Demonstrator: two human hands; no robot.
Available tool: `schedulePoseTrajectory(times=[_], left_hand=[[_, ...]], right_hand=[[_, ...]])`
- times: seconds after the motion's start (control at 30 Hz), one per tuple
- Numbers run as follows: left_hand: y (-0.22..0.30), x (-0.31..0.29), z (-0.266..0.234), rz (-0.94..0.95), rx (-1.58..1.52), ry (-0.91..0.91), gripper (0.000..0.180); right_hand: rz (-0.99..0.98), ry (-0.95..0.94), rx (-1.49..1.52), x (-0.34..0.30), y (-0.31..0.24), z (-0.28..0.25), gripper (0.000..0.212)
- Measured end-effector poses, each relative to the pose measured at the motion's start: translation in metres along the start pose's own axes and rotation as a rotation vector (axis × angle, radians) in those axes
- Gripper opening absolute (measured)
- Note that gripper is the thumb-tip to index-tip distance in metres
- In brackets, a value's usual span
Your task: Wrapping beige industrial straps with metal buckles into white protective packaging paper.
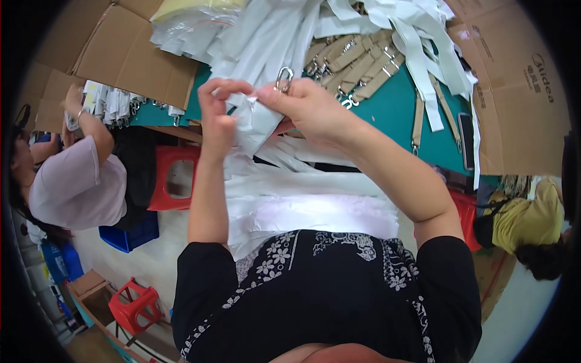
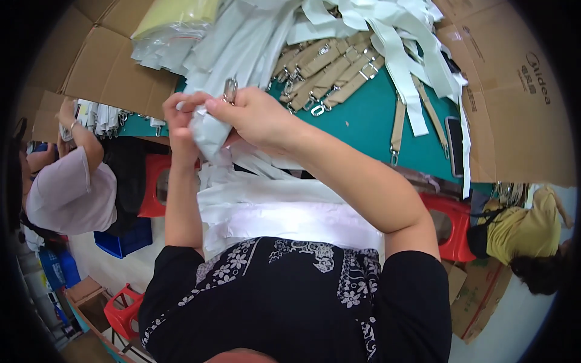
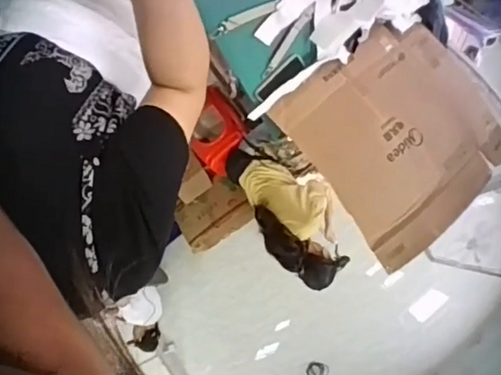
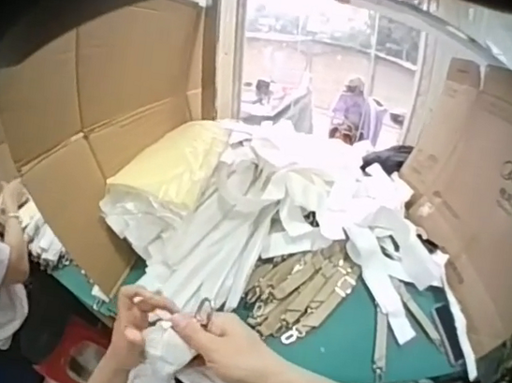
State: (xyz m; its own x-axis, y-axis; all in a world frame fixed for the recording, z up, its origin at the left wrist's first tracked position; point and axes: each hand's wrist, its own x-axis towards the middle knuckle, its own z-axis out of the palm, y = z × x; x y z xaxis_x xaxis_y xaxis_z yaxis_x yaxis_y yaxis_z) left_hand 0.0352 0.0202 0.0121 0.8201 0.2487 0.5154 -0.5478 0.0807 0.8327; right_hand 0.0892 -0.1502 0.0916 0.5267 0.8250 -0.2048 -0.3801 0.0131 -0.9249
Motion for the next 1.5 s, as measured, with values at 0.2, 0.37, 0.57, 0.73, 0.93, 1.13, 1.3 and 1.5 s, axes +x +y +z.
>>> schedulePoseTrajectory(times=[0.2, 0.37, 0.57, 0.73, 0.93, 1.13, 1.3, 1.5], left_hand=[[-0.014, -0.042, -0.054, -1.013, 0.282, -0.461, 0.062], [0.055, -0.058, -0.075, -0.863, 0.443, -0.853, 0.041], [0.061, -0.094, -0.006, -0.857, 0.656, -1.162, 0.023], [0.042, -0.094, 0.010, -0.668, 0.745, -1.102, 0.017], [0.006, -0.052, 0.026, -0.245, 1.174, -0.470, 0.021], [-0.010, -0.021, 0.025, 0.182, 1.517, -0.675, 0.032], [-0.005, 0.002, 0.031, 0.227, 1.465, -0.852, 0.023], [-0.008, 0.003, 0.039, 0.147, 1.477, -0.806, 0.022]], right_hand=[[-0.611, -0.134, 0.303, -0.139, -0.043, -0.115, 0.043], [-0.401, 0.812, 0.137, -0.326, 0.001, -0.215, 0.029], [0.083, 1.314, 0.261, -0.415, 0.226, -0.223, 0.016], [0.452, 1.413, 0.391, -0.417, 0.340, -0.244, 0.033], [0.704, 1.284, -0.471, -0.374, 0.328, -0.283, 0.042], [0.305, 0.927, -0.629, -0.290, 0.225, -0.239, 0.031], [0.192, 0.896, -0.707, -0.254, 0.191, -0.201, 0.025], [0.141, 1.041, -0.757, -0.225, 0.209, -0.195, 0.024]])
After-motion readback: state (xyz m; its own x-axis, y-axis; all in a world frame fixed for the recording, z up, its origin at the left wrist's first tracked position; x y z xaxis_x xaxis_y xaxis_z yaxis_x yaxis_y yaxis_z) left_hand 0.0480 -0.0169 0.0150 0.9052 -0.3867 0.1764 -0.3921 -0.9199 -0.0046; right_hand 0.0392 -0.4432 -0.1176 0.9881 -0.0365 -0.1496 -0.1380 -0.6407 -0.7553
